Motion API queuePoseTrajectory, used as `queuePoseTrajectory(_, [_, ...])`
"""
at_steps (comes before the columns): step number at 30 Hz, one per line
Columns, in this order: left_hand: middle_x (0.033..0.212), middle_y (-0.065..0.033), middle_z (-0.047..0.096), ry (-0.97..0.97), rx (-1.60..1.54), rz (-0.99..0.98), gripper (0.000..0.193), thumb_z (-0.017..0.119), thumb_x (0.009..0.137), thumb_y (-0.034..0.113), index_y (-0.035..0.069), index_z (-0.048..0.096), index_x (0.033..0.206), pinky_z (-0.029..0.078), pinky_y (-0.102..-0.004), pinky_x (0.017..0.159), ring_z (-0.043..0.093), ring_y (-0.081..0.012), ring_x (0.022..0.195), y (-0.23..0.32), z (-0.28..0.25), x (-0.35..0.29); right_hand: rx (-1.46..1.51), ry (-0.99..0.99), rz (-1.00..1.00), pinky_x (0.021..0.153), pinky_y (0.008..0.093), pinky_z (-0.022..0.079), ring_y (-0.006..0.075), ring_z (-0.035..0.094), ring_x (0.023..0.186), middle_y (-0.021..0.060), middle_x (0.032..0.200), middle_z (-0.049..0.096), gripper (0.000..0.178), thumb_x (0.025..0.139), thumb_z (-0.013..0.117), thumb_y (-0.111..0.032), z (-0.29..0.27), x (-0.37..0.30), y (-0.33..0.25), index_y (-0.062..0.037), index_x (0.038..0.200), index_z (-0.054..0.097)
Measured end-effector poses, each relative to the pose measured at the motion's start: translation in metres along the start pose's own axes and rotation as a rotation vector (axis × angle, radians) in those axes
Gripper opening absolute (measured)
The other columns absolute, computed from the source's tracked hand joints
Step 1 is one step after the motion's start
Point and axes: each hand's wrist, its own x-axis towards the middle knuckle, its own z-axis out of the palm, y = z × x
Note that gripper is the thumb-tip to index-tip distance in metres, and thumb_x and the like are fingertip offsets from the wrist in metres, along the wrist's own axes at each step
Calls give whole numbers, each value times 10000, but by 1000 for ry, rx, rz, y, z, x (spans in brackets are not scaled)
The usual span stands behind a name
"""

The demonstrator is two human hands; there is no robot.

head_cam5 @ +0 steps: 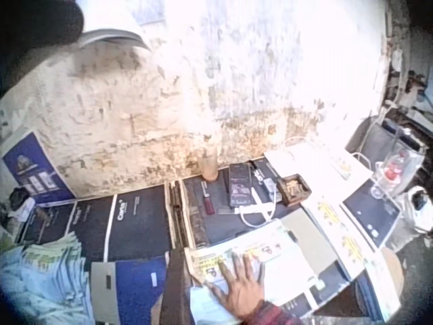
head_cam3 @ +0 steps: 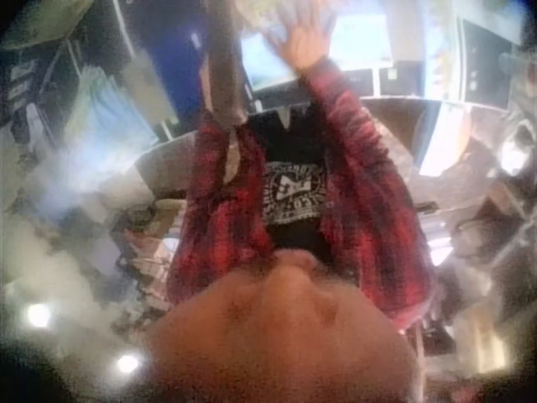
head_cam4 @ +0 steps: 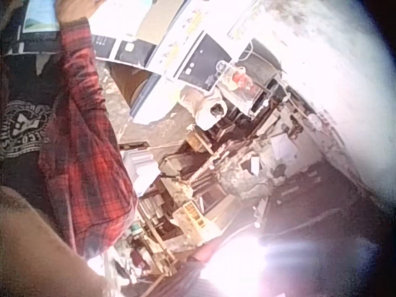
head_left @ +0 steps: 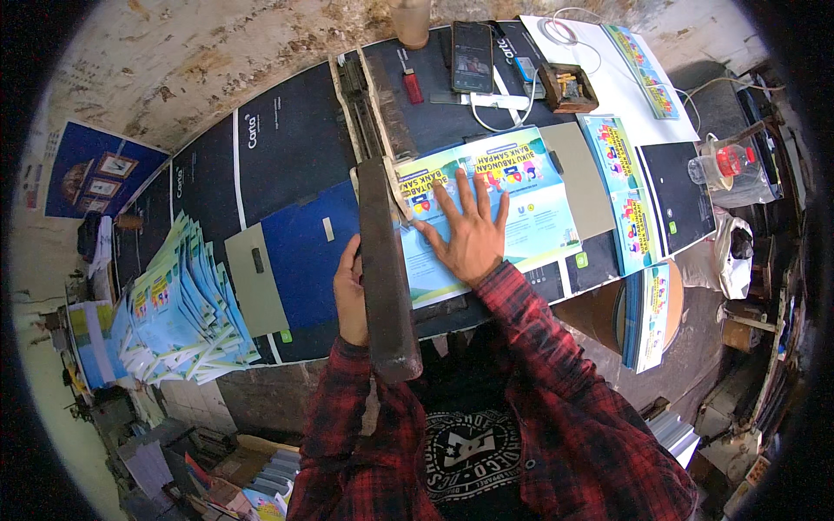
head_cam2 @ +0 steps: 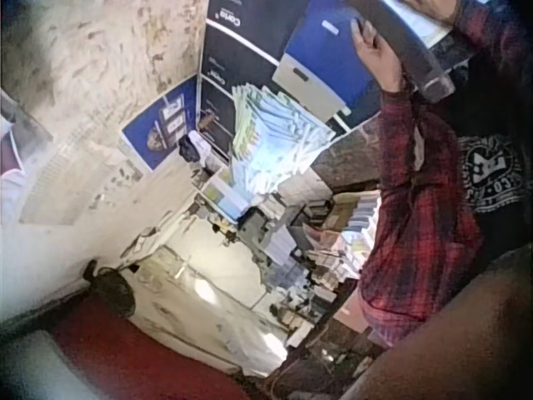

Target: The person uses a manual binding machine to staple the spines of small booklets. They repeatedly place a booklet into the machine, press down the handle to secure the binding, and then remove the finished item to place it on a stack.

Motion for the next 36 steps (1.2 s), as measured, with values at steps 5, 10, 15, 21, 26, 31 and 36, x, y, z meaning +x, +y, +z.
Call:
queuePoseTrajectory(5, [1324,-205,562,-33,678,129,533,638,942,135,-19,453,1417,441,-385,1003,559,-295,1188,5,11,-7,12,-4,4,1134,692,110,393,322,1435,166,1550,384,657,901,578,-586,0,-1,1,-207,1435,526])
queuePoseTrajectory(10, [1422,-280,472,-114,1272,302,603,631,941,203,-40,408,1446,315,-458,1139,450,-397,1338,-30,0,-10,8,-34,9,1138,687,109,387,302,1449,162,1560,368,659,906,578,-577,-2,-1,1,-208,1447,509])
queuePoseTrajectory(15, [1258,-189,552,-35,1414,569,549,718,857,417,53,615,1254,352,-517,965,436,-347,1219,-44,-8,-3,15,-23,3,1154,641,143,373,305,1451,159,1556,374,646,913,577,-566,-2,0,4,-205,1445,510])
queuePoseTrajectory(21, [1471,-301,397,-130,1333,323,629,613,949,210,-73,359,1450,300,-462,1153,410,-420,1367,-35,-4,-11,0,12,24,1158,562,231,376,347,1421,162,1530,410,629,915,589,-550,-16,3,31,-187,1425,531])
queuePoseTrajectory(26, [1472,-285,374,-101,1089,303,643,624,945,215,-76,345,1446,345,-469,1126,441,-431,1335,-51,-8,-12,-27,52,61,1143,543,288,390,389,1390,167,1497,451,624,893,638,-524,-25,5,64,-153,1390,566])
queuePoseTrajectory(31, [1420,-258,423,-156,1260,291,629,646,933,251,-60,392,1418,389,-475,1086,437,-452,1313,-13,8,-14,-52,58,107,1136,526,314,370,397,1394,160,1498,452,664,873,660,-551,-34,8,92,-147,1391,566])
queuePoseTrajectory(36, [1416,-240,434,-197,1319,351,638,659,917,282,-49,420,1408,394,-472,1079,443,-442,1306,-8,7,-9,-45,42,119,1140,525,312,369,390,1401,154,1509,439,679,876,654,-561,-37,9,94,-145,1402,552])
